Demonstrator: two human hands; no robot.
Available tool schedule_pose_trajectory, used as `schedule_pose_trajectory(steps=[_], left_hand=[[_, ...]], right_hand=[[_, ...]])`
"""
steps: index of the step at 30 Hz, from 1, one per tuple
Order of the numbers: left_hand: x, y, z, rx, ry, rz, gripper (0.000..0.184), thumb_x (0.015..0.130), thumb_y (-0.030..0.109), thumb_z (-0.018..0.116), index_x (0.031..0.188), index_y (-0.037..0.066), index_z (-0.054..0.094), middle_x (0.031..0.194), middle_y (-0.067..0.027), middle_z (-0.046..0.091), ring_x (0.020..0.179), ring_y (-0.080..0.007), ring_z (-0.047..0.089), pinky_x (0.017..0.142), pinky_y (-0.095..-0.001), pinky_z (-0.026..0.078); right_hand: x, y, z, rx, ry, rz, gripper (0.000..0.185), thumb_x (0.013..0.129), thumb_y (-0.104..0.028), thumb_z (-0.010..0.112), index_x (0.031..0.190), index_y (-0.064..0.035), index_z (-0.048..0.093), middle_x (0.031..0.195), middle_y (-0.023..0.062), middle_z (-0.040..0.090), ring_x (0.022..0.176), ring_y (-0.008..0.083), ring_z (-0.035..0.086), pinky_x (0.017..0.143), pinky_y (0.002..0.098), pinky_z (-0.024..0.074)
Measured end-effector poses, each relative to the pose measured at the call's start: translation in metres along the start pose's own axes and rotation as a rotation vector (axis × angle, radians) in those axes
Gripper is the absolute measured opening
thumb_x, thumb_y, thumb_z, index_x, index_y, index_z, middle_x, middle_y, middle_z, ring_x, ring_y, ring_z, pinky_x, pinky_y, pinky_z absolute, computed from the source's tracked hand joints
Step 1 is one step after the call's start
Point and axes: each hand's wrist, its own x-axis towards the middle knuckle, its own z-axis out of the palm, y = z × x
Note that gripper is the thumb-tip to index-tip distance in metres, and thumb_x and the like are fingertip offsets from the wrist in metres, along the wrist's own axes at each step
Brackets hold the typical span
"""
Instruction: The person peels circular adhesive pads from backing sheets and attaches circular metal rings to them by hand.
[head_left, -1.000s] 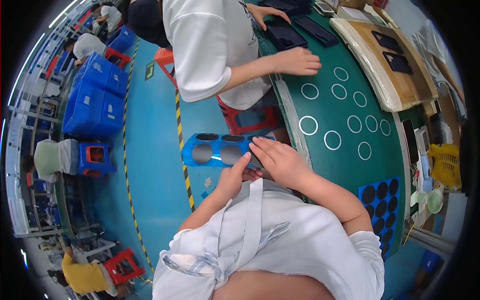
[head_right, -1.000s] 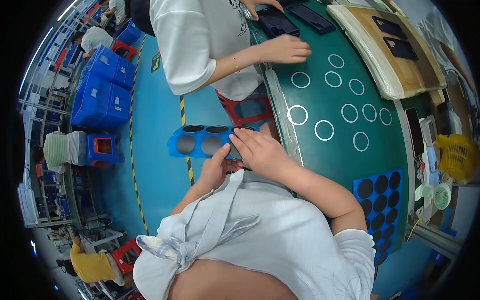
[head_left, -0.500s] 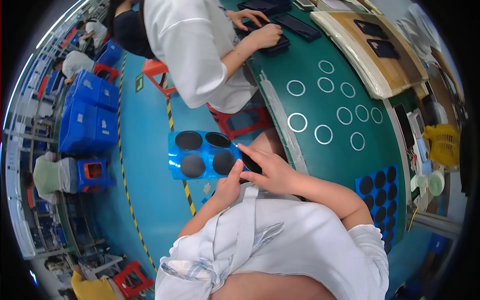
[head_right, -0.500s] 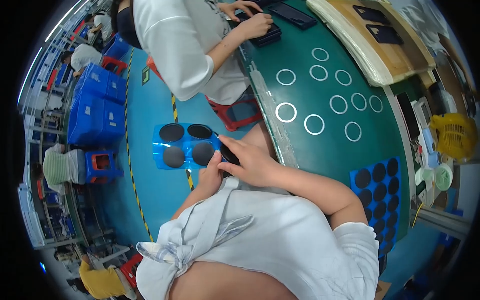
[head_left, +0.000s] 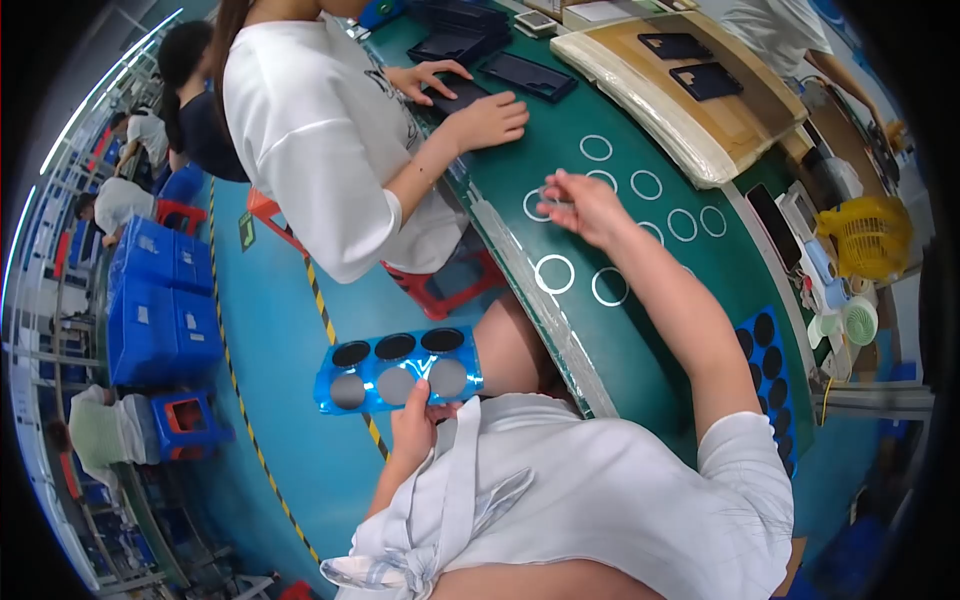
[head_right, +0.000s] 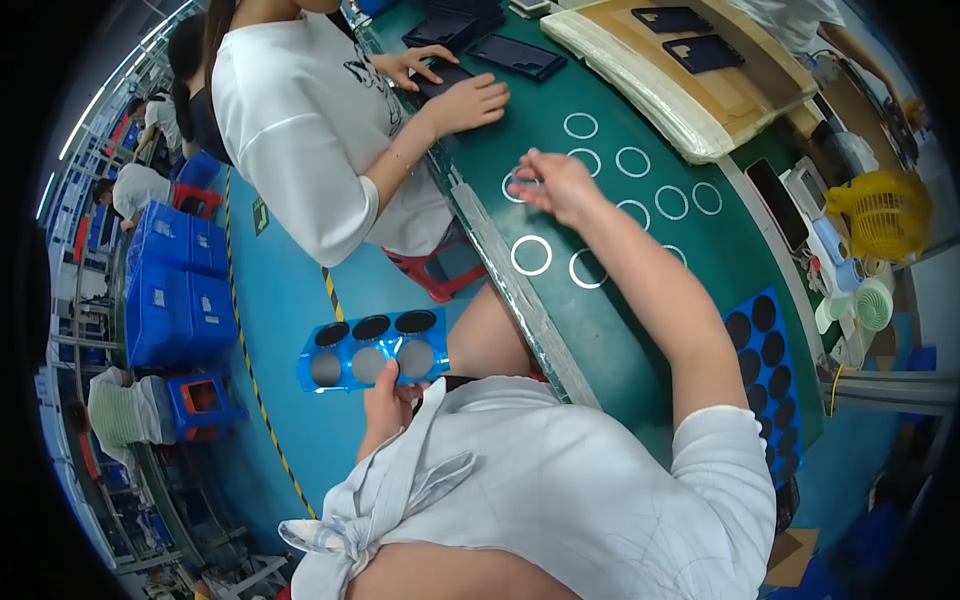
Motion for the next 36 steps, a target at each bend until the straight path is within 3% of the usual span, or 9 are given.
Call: schedule_pose_trajectory(steps=[11, 13, 17, 20, 22, 25, 30, 33, 36], left_hand=[[0.004, 0.01, 0.007, 0.194, 0.022, 0.016, 0.033, 0.086, 0.025, 0.042, 0.096, -0.005, 0.05, 0.086, -0.0126, 0.057, 0.073, -0.0198, 0.058, 0.061, -0.0286, 0.048], [0.007, 0.014, 0.009, 0.165, 0.006, 0.015, 0.033, 0.086, 0.025, 0.042, 0.096, -0.004, 0.051, 0.087, -0.0123, 0.057, 0.073, -0.0199, 0.058, 0.062, -0.0284, 0.048], [0.005, 0.022, 0.013, 0.303, -0.143, -0.026, 0.029, 0.084, 0.023, 0.046, 0.098, -0.002, 0.051, 0.087, -0.008, 0.057, 0.074, -0.0163, 0.056, 0.065, -0.027, 0.046], [-0.001, 0.026, 0.011, 0.561, -0.241, 0.119, 0.031, 0.079, 0.024, 0.055, 0.101, 0.003, 0.052, 0.099, -0.0075, 0.054, 0.086, -0.0159, 0.052, 0.074, -0.0285, 0.043], [-0.008, 0.039, 0.011, 0.768, -0.227, -0.151, 0.04, 0.075, 0.028, 0.059, 0.104, 0.003, 0.05, 0.102, -0.0096, 0.053, 0.095, -0.0209, 0.049, 0.083, -0.0316, 0.037], [-0.012, 0.038, 0.013, 0.798, -0.19, -0.054, 0.041, 0.077, 0.029, 0.057, 0.105, 0.0, 0.05, 0.105, -0.0106, 0.053, 0.097, -0.0193, 0.049, 0.083, -0.0304, 0.038], [0.006, 0.006, -0.006, 0.712, -0.137, 0.089, 0.025, 0.081, 0.022, 0.052, 0.089, -0.002, 0.055, 0.074, -0.0065, 0.059, 0.065, -0.0145, 0.055, 0.063, -0.0272, 0.043], [0.009, -0.008, -0.029, 1.402, -0.417, 0.104, 0.024, 0.084, 0.016, 0.041, 0.072, -0.001, 0.053, 0.072, -0.0111, 0.057, 0.061, -0.0161, 0.056, 0.057, -0.0288, 0.045], [0.004, -0.025, -0.026, 0.19, -0.226, -0.081, 0.033, 0.087, 0.025, 0.035, 0.074, -0.002, 0.05, 0.066, -0.0161, 0.055, 0.056, -0.0238, 0.056, 0.054, -0.0326, 0.049]], right_hand=[[0.058, -0.015, 0.002, -0.437, 0.222, -0.237, 0.043, 0.08, -0.018, 0.05, 0.116, 0.0019, 0.037, 0.103, 0.0165, 0.049, 0.089, 0.024, 0.052, 0.067, 0.0319, 0.0478], [0.026, -0.011, 0.006, -1.321, 0.279, -0.837, 0.046, 0.077, -0.021, 0.054, 0.115, 0.0017, 0.039, 0.11, 0.0185, 0.046, 0.095, 0.029, 0.049, 0.08, 0.0355, 0.0409], [-0.077, 0.01, 0.05, -1.037, -0.635, -0.761, 0.052, 0.073, -0.022, 0.058, 0.116, -0.0005, 0.039, 0.115, 0.0164, 0.044, 0.106, 0.0299, 0.042, 0.089, 0.0354, 0.0343], [-0.115, 0.038, 0.063, -1.018, -0.841, -0.737, 0.058, 0.072, -0.026, 0.06, 0.119, -0.0015, 0.036, 0.115, 0.0166, 0.044, 0.105, 0.0305, 0.042, 0.088, 0.035, 0.0345], [-0.126, 0.047, 0.066, -0.961, -0.867, -0.66, 0.06, 0.071, -0.026, 0.061, 0.119, -0.0023, 0.036, 0.113, 0.0162, 0.045, 0.103, 0.0314, 0.043, 0.086, 0.0352, 0.0356], [-0.127, 0.069, 0.065, -0.941, -0.786, -0.802, 0.054, 0.069, -0.023, 0.062, 0.113, -0.0016, 0.041, 0.109, 0.0157, 0.047, 0.099, 0.0289, 0.046, 0.083, 0.0348, 0.0364], [-0.124, 0.089, 0.067, -0.891, -0.613, -1.027, 0.053, 0.068, -0.024, 0.061, 0.112, -0.0014, 0.042, 0.11, 0.015, 0.045, 0.099, 0.0306, 0.044, 0.083, 0.0363, 0.0365], [-0.12, 0.115, 0.076, -0.972, -0.419, -1.178, 0.048, 0.067, -0.021, 0.061, 0.107, -0.001, 0.046, 0.105, 0.0126, 0.048, 0.093, 0.0281, 0.047, 0.079, 0.0346, 0.0388], [-0.121, 0.136, 0.079, -0.998, -0.621, -0.937, 0.046, 0.071, -0.022, 0.057, 0.109, -0.0012, 0.045, 0.105, 0.0166, 0.049, 0.093, 0.0307, 0.05, 0.078, 0.0366, 0.0403]])
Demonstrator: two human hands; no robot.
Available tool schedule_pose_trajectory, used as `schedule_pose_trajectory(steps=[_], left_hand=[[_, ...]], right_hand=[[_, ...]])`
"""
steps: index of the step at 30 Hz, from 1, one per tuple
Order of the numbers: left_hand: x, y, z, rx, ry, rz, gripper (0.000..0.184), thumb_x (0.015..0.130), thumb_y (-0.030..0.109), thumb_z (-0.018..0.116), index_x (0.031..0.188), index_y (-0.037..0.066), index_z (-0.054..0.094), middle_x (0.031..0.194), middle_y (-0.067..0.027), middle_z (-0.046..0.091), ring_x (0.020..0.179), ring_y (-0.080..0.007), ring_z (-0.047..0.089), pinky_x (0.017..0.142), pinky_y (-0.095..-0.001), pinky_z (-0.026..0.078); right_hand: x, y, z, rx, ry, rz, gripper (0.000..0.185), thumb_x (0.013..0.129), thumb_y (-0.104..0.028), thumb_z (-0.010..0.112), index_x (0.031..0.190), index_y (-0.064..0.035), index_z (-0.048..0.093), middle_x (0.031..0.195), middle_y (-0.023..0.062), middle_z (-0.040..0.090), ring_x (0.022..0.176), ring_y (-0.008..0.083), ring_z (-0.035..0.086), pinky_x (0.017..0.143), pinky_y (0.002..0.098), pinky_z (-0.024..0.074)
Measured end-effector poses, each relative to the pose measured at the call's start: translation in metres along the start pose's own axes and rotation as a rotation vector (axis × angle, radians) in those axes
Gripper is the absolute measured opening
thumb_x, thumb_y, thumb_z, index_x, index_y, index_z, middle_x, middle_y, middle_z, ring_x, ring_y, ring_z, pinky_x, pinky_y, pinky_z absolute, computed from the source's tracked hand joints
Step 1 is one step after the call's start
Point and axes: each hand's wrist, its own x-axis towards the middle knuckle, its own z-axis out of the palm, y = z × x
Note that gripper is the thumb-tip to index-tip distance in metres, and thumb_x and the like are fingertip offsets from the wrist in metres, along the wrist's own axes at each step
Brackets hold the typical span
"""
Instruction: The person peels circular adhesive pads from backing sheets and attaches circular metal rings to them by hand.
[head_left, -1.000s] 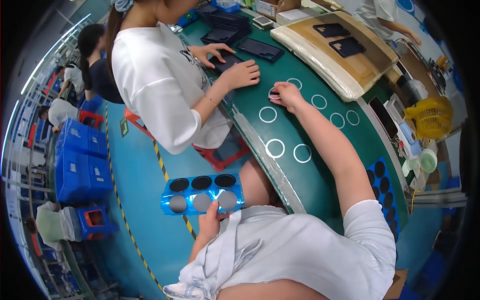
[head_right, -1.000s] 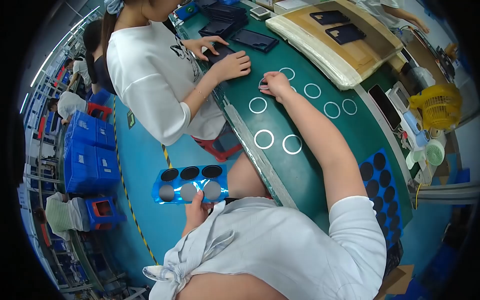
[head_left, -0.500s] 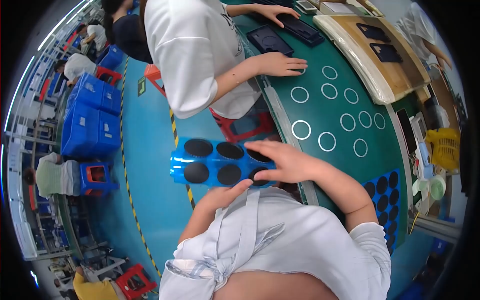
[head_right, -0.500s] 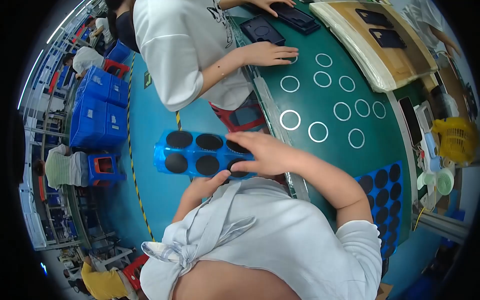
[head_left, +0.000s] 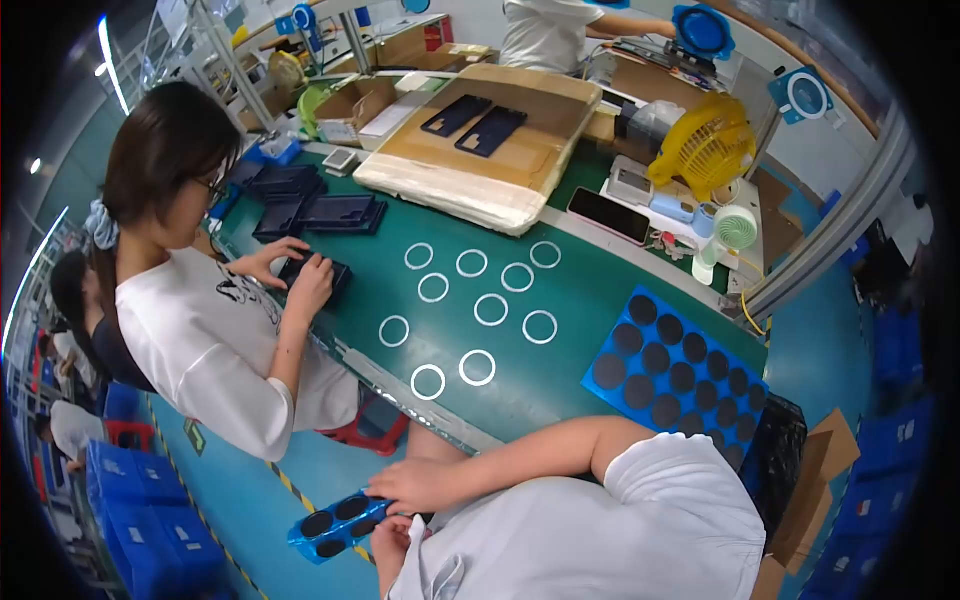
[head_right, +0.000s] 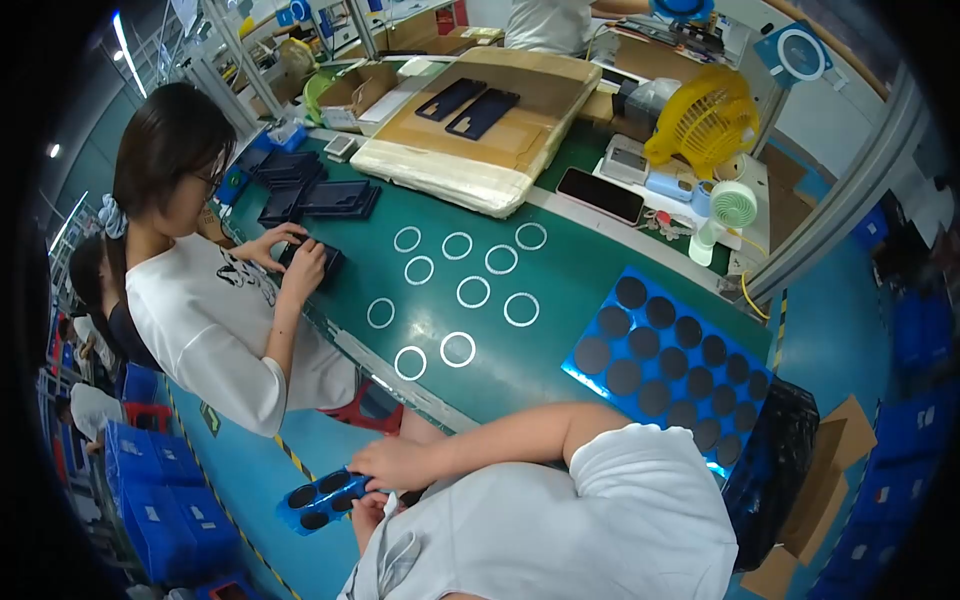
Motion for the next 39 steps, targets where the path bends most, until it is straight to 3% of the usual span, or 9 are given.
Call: schedule_pose_trajectory(steps=[4, 11, 17, 20, 25, 27, 29, 36, 39], left_hand=[[-0.001, -0.014, 0.001, -0.065, 0.099, -0.022, 0.064, 0.083, 0.054, 0.024, 0.075, -0.004, 0.049, 0.067, -0.016, 0.056, 0.055, -0.0252, 0.057, 0.052, -0.0332, 0.049], [0.004, -0.014, 0.005, -0.098, 0.197, -0.065, 0.057, 0.079, 0.058, 0.034, 0.081, 0.003, 0.05, 0.067, -0.0138, 0.056, 0.058, -0.0224, 0.056, 0.053, -0.0329, 0.045], [0.011, -0.019, 0.002, -0.269, 0.308, -0.051, 0.043, 0.078, 0.047, 0.043, 0.079, 0.004, 0.05, 0.061, -0.01, 0.055, 0.055, -0.0185, 0.054, 0.05, -0.0275, 0.042], [0.014, -0.009, 0.005, -0.337, 0.678, 0.015, 0.026, 0.076, 0.033, 0.045, 0.07, 0.008, 0.047, 0.053, -0.0043, 0.048, 0.046, -0.0145, 0.047, 0.042, -0.025, 0.036], [0.043, -0.091, -0.084, 0.029, 0.606, -0.008, 0.043, 0.081, 0.042, 0.04, 0.051, 0.011, 0.043, 0.042, -0.0026, 0.042, 0.036, -0.0117, 0.041, 0.033, -0.0251, 0.03], [0.03, -0.07, -0.059, 0.655, 0.457, 0.148, 0.041, 0.086, 0.034, 0.037, 0.083, -0.005, 0.052, 0.058, -0.0116, 0.054, 0.052, -0.0202, 0.053, 0.046, -0.0348, 0.039], [0.012, -0.012, -0.006, 0.068, 0.352, -0.111, 0.046, 0.086, 0.036, 0.034, 0.078, -0.005, 0.054, 0.06, -0.0116, 0.056, 0.055, -0.0187, 0.055, 0.047, -0.0324, 0.042], [-0.001, 0.04, 0.048, 0.271, 0.318, -0.043, 0.053, 0.087, 0.038, 0.03, 0.073, -0.004, 0.058, 0.065, -0.0121, 0.058, 0.06, -0.017, 0.055, 0.055, -0.0263, 0.043], [0.007, 0.021, 0.041, -0.056, 0.175, 0.009, 0.049, 0.089, 0.034, 0.027, 0.08, -0.003, 0.058, 0.068, -0.0104, 0.059, 0.062, -0.0148, 0.055, 0.057, -0.0244, 0.042]], right_hand=[[-0.009, -0.01, -0.001, 0.101, -0.157, 0.171, 0.037, 0.075, -0.018, 0.05, 0.108, -0.001, 0.046, 0.108, 0.0157, 0.049, 0.097, 0.0303, 0.049, 0.077, 0.0352, 0.0424], [-0.015, -0.002, 0.021, -0.147, 0.048, -0.19, 0.03, 0.073, -0.015, 0.044, 0.1, -0.0037, 0.051, 0.104, 0.0103, 0.053, 0.1, 0.0241, 0.05, 0.077, 0.0326, 0.0434], [-0.01, -0.009, 0.012, -0.228, 0.057, -0.195, 0.029, 0.069, -0.016, 0.05, 0.095, -0.0041, 0.054, 0.101, 0.0092, 0.056, 0.089, 0.0199, 0.054, 0.068, 0.0313, 0.0451], [-0.01, -0.016, 0.009, -0.134, 0.054, -0.119, 0.039, 0.065, -0.022, 0.058, 0.098, -0.0011, 0.053, 0.099, 0.0127, 0.056, 0.087, 0.0251, 0.056, 0.069, 0.0343, 0.0453], [-0.005, -0.026, 0.008, 0.074, -0.063, 0.201, 0.042, 0.072, -0.028, 0.055, 0.1, 0.0026, 0.052, 0.092, 0.0184, 0.057, 0.081, 0.0305, 0.056, 0.069, 0.0372, 0.0454], [-0.002, -0.026, -0.001, 0.081, -0.032, 0.196, 0.045, 0.074, -0.031, 0.055, 0.103, 0.0036, 0.05, 0.086, 0.0169, 0.059, 0.076, 0.0275, 0.059, 0.066, 0.0353, 0.0462], [0.005, -0.034, -0.023, 0.39, -0.183, 0.447, 0.048, 0.074, -0.031, 0.056, 0.106, 0.0047, 0.048, 0.08, 0.0144, 0.06, 0.069, 0.0226, 0.06, 0.062, 0.0325, 0.046], [0.011, -0.031, -0.033, 0.722, -0.217, 0.57, 0.037, 0.081, -0.013, 0.045, 0.113, 0.0027, 0.04, 0.07, 0.0083, 0.056, 0.055, 0.0131, 0.054, 0.051, 0.025, 0.0441], [0.019, -0.02, -0.045, 0.981, -0.304, 0.674, 0.032, 0.084, -0.013, 0.04, 0.113, 0.0003, 0.042, 0.074, 0.0097, 0.056, 0.062, 0.0128, 0.055, 0.055, 0.0248, 0.0438]])
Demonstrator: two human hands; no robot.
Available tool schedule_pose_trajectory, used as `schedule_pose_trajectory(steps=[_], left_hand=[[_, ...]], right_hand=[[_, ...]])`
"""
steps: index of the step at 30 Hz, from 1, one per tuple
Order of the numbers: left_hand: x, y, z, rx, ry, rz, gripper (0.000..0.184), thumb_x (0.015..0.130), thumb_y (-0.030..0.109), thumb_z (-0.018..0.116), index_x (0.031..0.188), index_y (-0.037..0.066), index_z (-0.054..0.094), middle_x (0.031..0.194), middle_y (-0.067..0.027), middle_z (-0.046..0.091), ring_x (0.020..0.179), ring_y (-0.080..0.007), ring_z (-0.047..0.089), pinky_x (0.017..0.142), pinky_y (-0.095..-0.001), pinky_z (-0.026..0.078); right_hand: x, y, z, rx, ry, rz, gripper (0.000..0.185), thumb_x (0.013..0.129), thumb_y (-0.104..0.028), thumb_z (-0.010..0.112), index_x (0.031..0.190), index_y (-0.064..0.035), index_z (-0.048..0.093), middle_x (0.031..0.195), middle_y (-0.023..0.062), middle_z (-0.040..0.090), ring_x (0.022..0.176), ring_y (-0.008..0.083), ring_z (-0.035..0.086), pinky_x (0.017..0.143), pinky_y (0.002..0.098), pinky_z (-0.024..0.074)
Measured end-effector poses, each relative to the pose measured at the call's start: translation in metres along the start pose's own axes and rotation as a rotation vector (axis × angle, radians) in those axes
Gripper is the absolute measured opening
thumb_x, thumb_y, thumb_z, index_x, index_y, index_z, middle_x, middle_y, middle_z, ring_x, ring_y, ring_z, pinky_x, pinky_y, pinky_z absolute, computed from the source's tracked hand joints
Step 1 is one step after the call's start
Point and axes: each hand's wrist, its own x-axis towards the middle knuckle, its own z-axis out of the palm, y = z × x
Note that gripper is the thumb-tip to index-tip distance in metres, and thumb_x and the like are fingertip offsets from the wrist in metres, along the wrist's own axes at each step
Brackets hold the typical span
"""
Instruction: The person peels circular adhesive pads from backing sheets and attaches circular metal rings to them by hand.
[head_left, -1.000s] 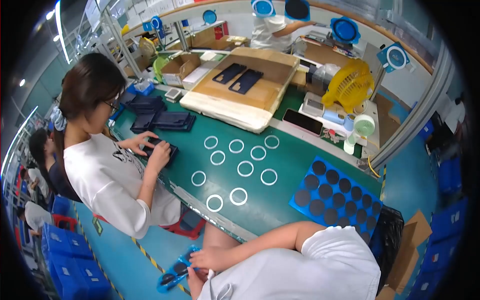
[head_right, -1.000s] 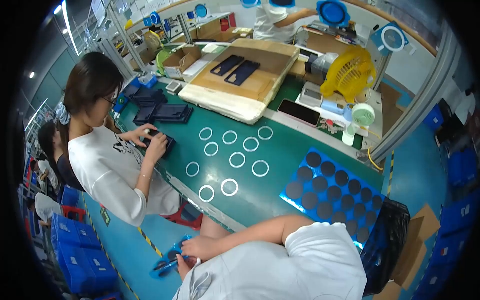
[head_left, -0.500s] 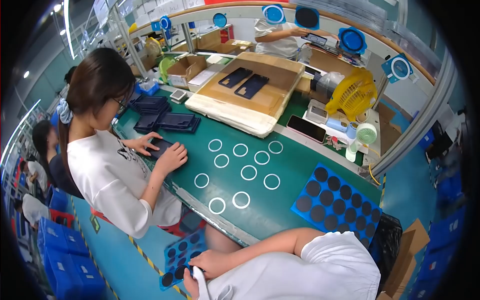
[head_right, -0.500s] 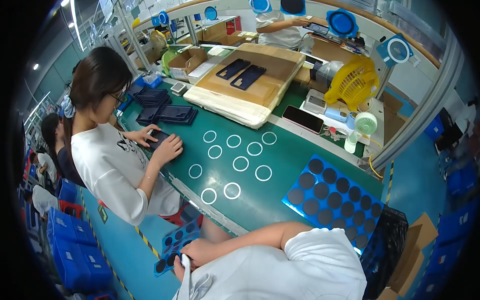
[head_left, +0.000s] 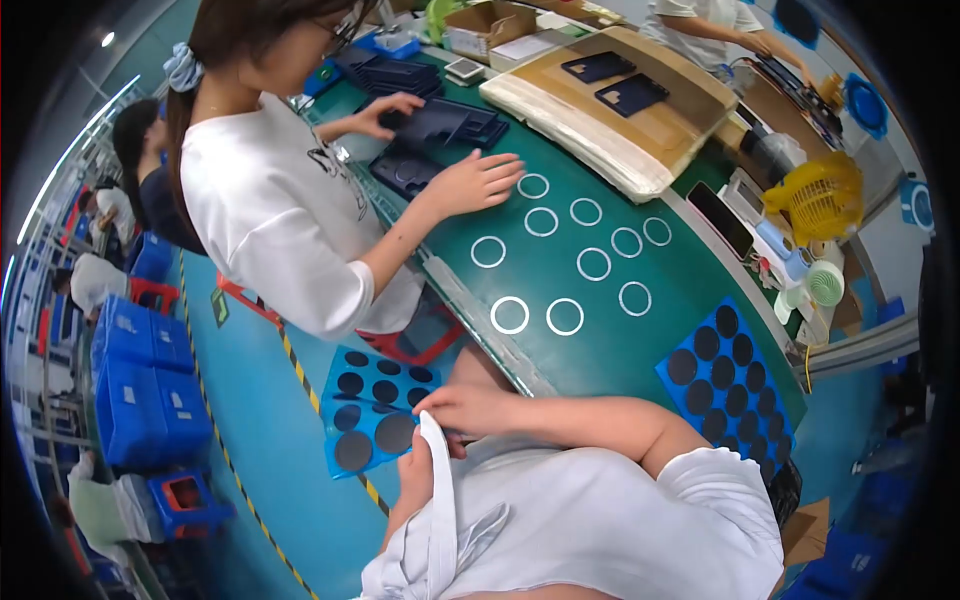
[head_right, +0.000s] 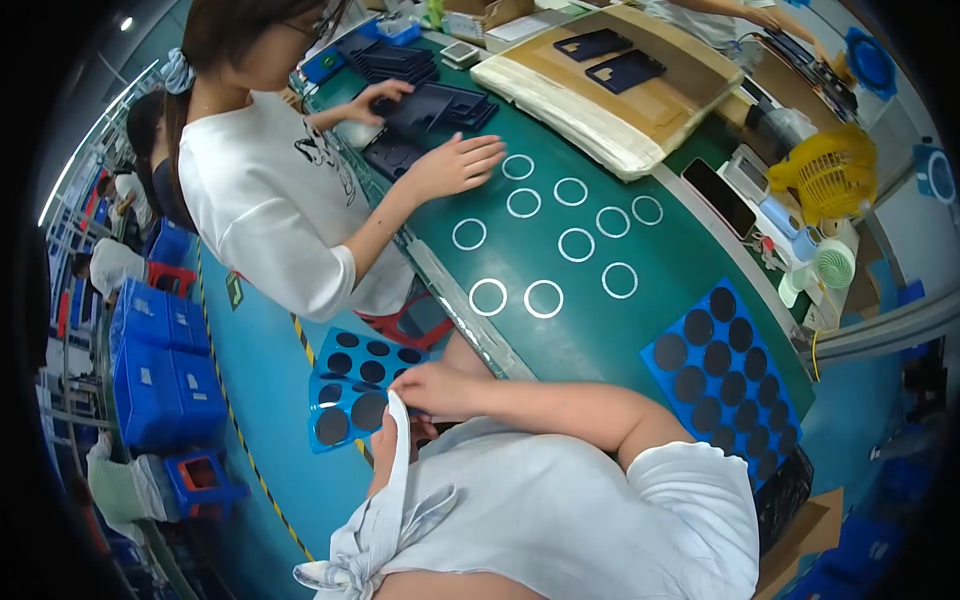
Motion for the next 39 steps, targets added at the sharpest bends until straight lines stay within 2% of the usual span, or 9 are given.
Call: schedule_pose_trajectory(steps=[4, 7, 10, 12, 17, 24, 30, 34, 39], left_hand=[[-0.005, 0.019, 0.006, 0.296, -0.025, -0.066, 0.049, 0.088, 0.033, 0.029, 0.083, -0.008, 0.055, 0.067, -0.0128, 0.058, 0.062, -0.0189, 0.056, 0.059, -0.0287, 0.044], [-0.001, 0.022, 0.004, 0.186, 0.017, -0.093, 0.047, 0.087, 0.033, 0.031, 0.08, -0.007, 0.055, 0.066, -0.0127, 0.057, 0.06, -0.0185, 0.055, 0.057, -0.0285, 0.043], [0.003, 0.023, 0.0, 0.135, 0.017, -0.117, 0.046, 0.087, 0.033, 0.032, 0.078, -0.006, 0.054, 0.066, -0.0127, 0.057, 0.059, -0.0187, 0.054, 0.056, -0.0291, 0.044], [0.006, 0.02, -0.001, 0.07, -0.023, -0.103, 0.045, 0.087, 0.034, 0.033, 0.077, -0.006, 0.053, 0.065, -0.0126, 0.057, 0.058, -0.0187, 0.054, 0.055, -0.0289, 0.044], [0.009, 0.022, 0.007, 0.186, 0.023, -0.153, 0.046, 0.087, 0.034, 0.033, 0.077, -0.005, 0.056, 0.064, -0.0114, 0.057, 0.058, -0.0166, 0.054, 0.057, -0.0271, 0.043], [0.006, 0.02, 0.002, 0.264, 0.011, -0.167, 0.043, 0.087, 0.031, 0.034, 0.078, -0.004, 0.057, 0.066, -0.0101, 0.058, 0.06, -0.0153, 0.055, 0.059, -0.0264, 0.042], [0.003, 0.022, 0.005, 0.466, -0.172, -0.091, 0.022, 0.084, 0.019, 0.043, 0.09, 0.002, 0.054, 0.078, -0.0033, 0.056, 0.074, -0.0088, 0.05, 0.063, -0.0241, 0.041], [0.0, 0.047, 0.013, 0.972, -0.411, -0.21, 0.025, 0.077, 0.025, 0.044, 0.092, 0.008, 0.055, 0.081, -0.0092, 0.058, 0.08, -0.0228, 0.055, 0.068, -0.0306, 0.042], [0.001, 0.044, 0.01, 0.991, -0.437, -0.003, 0.026, 0.078, 0.021, 0.045, 0.096, 0.005, 0.053, 0.088, -0.0119, 0.056, 0.084, -0.0241, 0.054, 0.071, -0.0319, 0.041]], right_hand=[[-0.007, 0.003, -0.038, 0.191, 0.19, -0.058, 0.027, 0.086, -0.017, 0.033, 0.103, -0.0071, 0.051, 0.089, 0.0067, 0.058, 0.074, 0.0118, 0.056, 0.067, 0.0268, 0.0454], [-0.02, 0.001, -0.084, 0.158, 0.427, -0.084, 0.026, 0.084, -0.017, 0.034, 0.101, -0.0065, 0.05, 0.077, 0.0058, 0.057, 0.065, 0.0109, 0.055, 0.05, 0.0212, 0.0449], [-0.033, -0.006, -0.131, -0.335, 0.817, -0.111, 0.025, 0.085, -0.023, 0.041, 0.095, -0.0032, 0.052, 0.072, 0.0071, 0.057, 0.048, 0.014, 0.054, 0.045, 0.0261, 0.0437], [-0.044, -0.013, -0.151, -0.986, 1.025, -0.164, 0.021, 0.081, -0.019, 0.044, 0.091, -0.003, 0.052, 0.075, 0.018, 0.057, 0.067, 0.0301, 0.058, 0.061, 0.0376, 0.0447], [-0.041, -0.024, -0.159, -1.107, 1.03, 0.155, 0.029, 0.077, -0.026, 0.049, 0.094, -0.0029, 0.05, 0.082, 0.0185, 0.057, 0.079, 0.0334, 0.055, 0.07, 0.04, 0.043], [-0.047, -0.044, -0.107, -1.451, 1.121, 0.128, 0.031, 0.074, -0.02, 0.054, 0.1, -0.0034, 0.048, 0.095, 0.0151, 0.052, 0.077, 0.0298, 0.057, 0.06, 0.0364, 0.0469], [-0.025, -0.034, -0.022, -0.993, 0.186, -0.675, 0.039, 0.073, -0.017, 0.057, 0.109, -0.0054, 0.049, 0.107, 0.0122, 0.052, 0.097, 0.0277, 0.05, 0.085, 0.0351, 0.0389], [-0.015, -0.023, -0.012, -0.995, 0.026, -0.566, 0.041, 0.075, -0.027, 0.055, 0.109, -0.0051, 0.05, 0.102, 0.0145, 0.054, 0.092, 0.0291, 0.052, 0.08, 0.0346, 0.0403], [-0.014, -0.023, -0.014, -0.849, -0.144, -0.291, 0.04, 0.076, -0.028, 0.055, 0.108, -0.0059, 0.051, 0.096, 0.0151, 0.056, 0.088, 0.029, 0.053, 0.075, 0.0321, 0.0408]])
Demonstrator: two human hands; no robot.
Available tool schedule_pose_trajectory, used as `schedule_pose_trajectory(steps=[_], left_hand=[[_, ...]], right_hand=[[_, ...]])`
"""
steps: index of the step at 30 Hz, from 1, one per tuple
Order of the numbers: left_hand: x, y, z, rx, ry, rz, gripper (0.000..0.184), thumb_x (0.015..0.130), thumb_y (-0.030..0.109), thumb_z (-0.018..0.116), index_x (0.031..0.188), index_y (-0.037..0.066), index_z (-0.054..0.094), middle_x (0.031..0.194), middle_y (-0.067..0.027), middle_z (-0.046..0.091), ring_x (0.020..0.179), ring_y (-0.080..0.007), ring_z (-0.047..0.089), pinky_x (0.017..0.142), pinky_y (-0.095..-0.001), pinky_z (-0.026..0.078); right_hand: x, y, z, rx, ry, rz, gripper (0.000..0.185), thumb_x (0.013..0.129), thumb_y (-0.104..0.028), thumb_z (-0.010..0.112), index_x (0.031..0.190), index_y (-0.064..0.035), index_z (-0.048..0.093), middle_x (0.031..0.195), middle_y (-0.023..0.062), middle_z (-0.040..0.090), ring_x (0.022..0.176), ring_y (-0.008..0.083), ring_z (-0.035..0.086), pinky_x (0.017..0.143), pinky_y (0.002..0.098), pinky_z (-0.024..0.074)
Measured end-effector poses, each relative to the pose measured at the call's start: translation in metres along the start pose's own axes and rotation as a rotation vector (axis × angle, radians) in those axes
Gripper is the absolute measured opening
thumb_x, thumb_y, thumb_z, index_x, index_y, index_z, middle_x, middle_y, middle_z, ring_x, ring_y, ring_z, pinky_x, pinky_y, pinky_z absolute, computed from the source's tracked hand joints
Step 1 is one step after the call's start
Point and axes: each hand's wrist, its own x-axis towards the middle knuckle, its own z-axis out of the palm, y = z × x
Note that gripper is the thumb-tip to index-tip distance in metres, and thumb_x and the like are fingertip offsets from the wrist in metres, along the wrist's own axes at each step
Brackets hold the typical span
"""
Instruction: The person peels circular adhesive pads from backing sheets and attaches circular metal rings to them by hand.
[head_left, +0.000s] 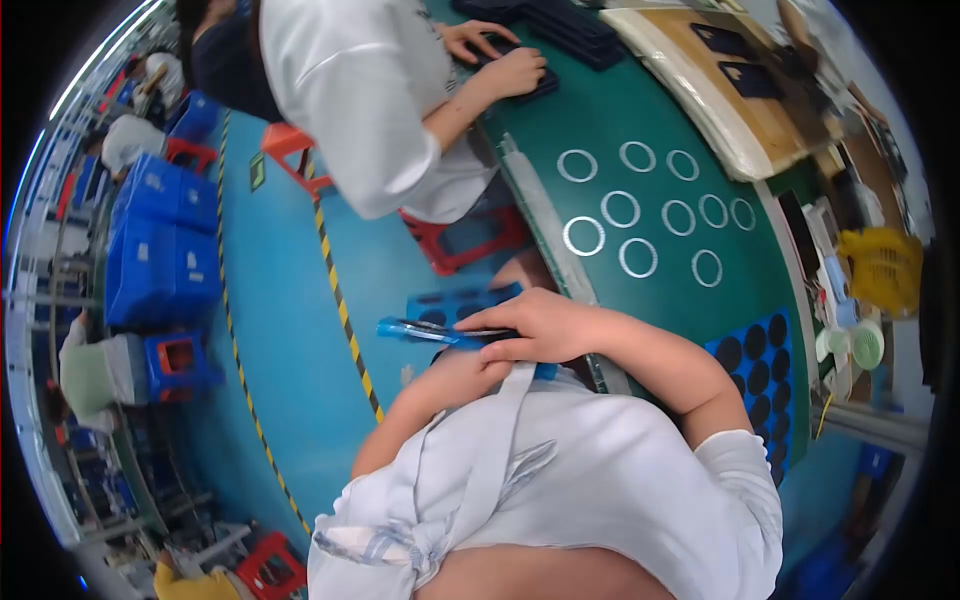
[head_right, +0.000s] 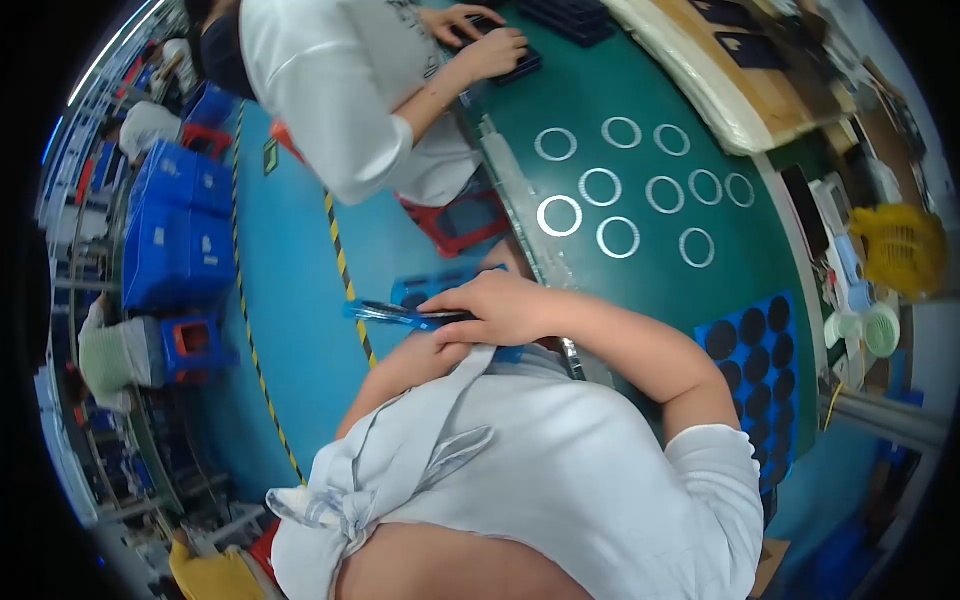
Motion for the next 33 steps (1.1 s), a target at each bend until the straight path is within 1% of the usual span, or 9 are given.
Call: schedule_pose_trajectory(steps=[6, 8, 11, 17, 22, 25, 27, 29, 33], left_hand=[[0.009, -0.009, 0.016, -0.124, 0.319, 0.371, 0.026, 0.08, 0.02, 0.044, 0.091, -0.003, 0.049, 0.079, -0.0168, 0.054, 0.079, -0.0271, 0.053, 0.07, -0.0337, 0.04], [0.004, -0.013, 0.013, -0.201, 0.232, 0.111, 0.026, 0.083, 0.023, 0.043, 0.087, -0.003, 0.048, 0.075, -0.0124, 0.053, 0.071, -0.0229, 0.049, 0.065, -0.0336, 0.039], [-0.004, -0.02, 0.002, -0.305, 0.217, -0.104, 0.028, 0.085, 0.025, 0.04, 0.081, -0.001, 0.049, 0.068, -0.0051, 0.05, 0.064, -0.0125, 0.044, 0.057, -0.0287, 0.037], [-0.004, -0.033, 0.006, -0.548, 0.434, -0.082, 0.034, 0.087, 0.024, 0.039, 0.077, -0.003, 0.056, 0.068, -0.0031, 0.055, 0.06, -0.0083, 0.047, 0.053, -0.0235, 0.037], [-0.001, -0.036, 0.003, -0.483, 0.444, -0.112, 0.041, 0.086, 0.028, 0.04, 0.065, -0.003, 0.057, 0.061, -0.0031, 0.054, 0.058, -0.0084, 0.048, 0.053, -0.0231, 0.038], [-0.002, -0.032, 0.004, -0.499, 0.456, -0.097, 0.041, 0.086, 0.029, 0.04, 0.064, -0.002, 0.056, 0.061, -0.0028, 0.054, 0.058, -0.0085, 0.048, 0.054, -0.0232, 0.038], [-0.001, -0.025, 0.003, -0.466, 0.448, -0.054, 0.041, 0.086, 0.03, 0.041, 0.064, -0.002, 0.056, 0.061, -0.0027, 0.054, 0.059, -0.0087, 0.048, 0.054, -0.0235, 0.038], [0.001, -0.019, 0.001, -0.467, 0.417, -0.111, 0.042, 0.086, 0.031, 0.041, 0.065, -0.003, 0.056, 0.062, -0.0046, 0.056, 0.061, -0.0094, 0.049, 0.056, -0.0241, 0.039], [0.021, -0.027, 0.012, -0.326, 0.27, -0.194, 0.039, 0.083, 0.031, 0.046, 0.074, -0.005, 0.057, 0.066, -0.0113, 0.058, 0.067, -0.0166, 0.055, 0.062, -0.029, 0.042]], right_hand=[[-0.003, 0.018, -0.002, 0.15, 0.081, 0.005, 0.028, 0.08, -0.021, 0.05, 0.103, -0.0064, 0.054, 0.093, 0.0111, 0.058, 0.087, 0.0251, 0.054, 0.076, 0.031, 0.041], [-0.002, 0.026, -0.007, -0.028, 0.31, -0.074, 0.021, 0.083, -0.017, 0.045, 0.094, -0.003, 0.055, 0.087, 0.0083, 0.059, 0.08, 0.0196, 0.057, 0.07, 0.03, 0.0438], [-0.011, 0.047, -0.049, 0.622, 0.623, 0.213, 0.022, 0.085, -0.008, 0.036, 0.106, -0.0056, 0.044, 0.079, 0.0072, 0.056, 0.063, 0.0141, 0.058, 0.057, 0.0228, 0.0479], [-0.058, 0.157, -0.174, 0.53, 1.262, 0.592, 0.026, 0.084, -0.018, 0.044, 0.106, -0.0042, 0.043, 0.071, 0.0073, 0.051, 0.048, 0.0165, 0.056, 0.038, 0.0224, 0.0419], [-0.06, 0.169, -0.213, 0.253, 1.162, 0.871, 0.033, 0.082, -0.026, 0.048, 0.104, -0.0019, 0.044, 0.084, 0.0126, 0.056, 0.051, 0.0201, 0.059, 0.046, 0.027, 0.047], [-0.051, 0.185, -0.213, -0.637, 1.073, 1.087, 0.035, 0.079, -0.024, 0.049, 0.106, -0.0021, 0.044, 0.097, 0.0185, 0.053, 0.081, 0.028, 0.058, 0.073, 0.0396, 0.0446], [-0.039, 0.127, -0.192, -0.734, 1.101, 1.002, 0.034, 0.078, -0.023, 0.05, 0.105, -0.003, 0.045, 0.099, 0.0169, 0.051, 0.092, 0.0271, 0.053, 0.074, 0.0396, 0.0438], [-0.023, 0.101, -0.158, -0.699, 1.062, 0.523, 0.032, 0.075, -0.021, 0.053, 0.101, -0.0032, 0.048, 0.092, 0.0146, 0.053, 0.087, 0.0284, 0.054, 0.072, 0.0385, 0.0439], [0.012, 0.001, -0.039, -0.303, 0.44, -0.02, 0.037, 0.072, -0.026, 0.058, 0.101, -0.004, 0.053, 0.092, 0.0165, 0.057, 0.09, 0.0291, 0.053, 0.077, 0.0358, 0.0417]])
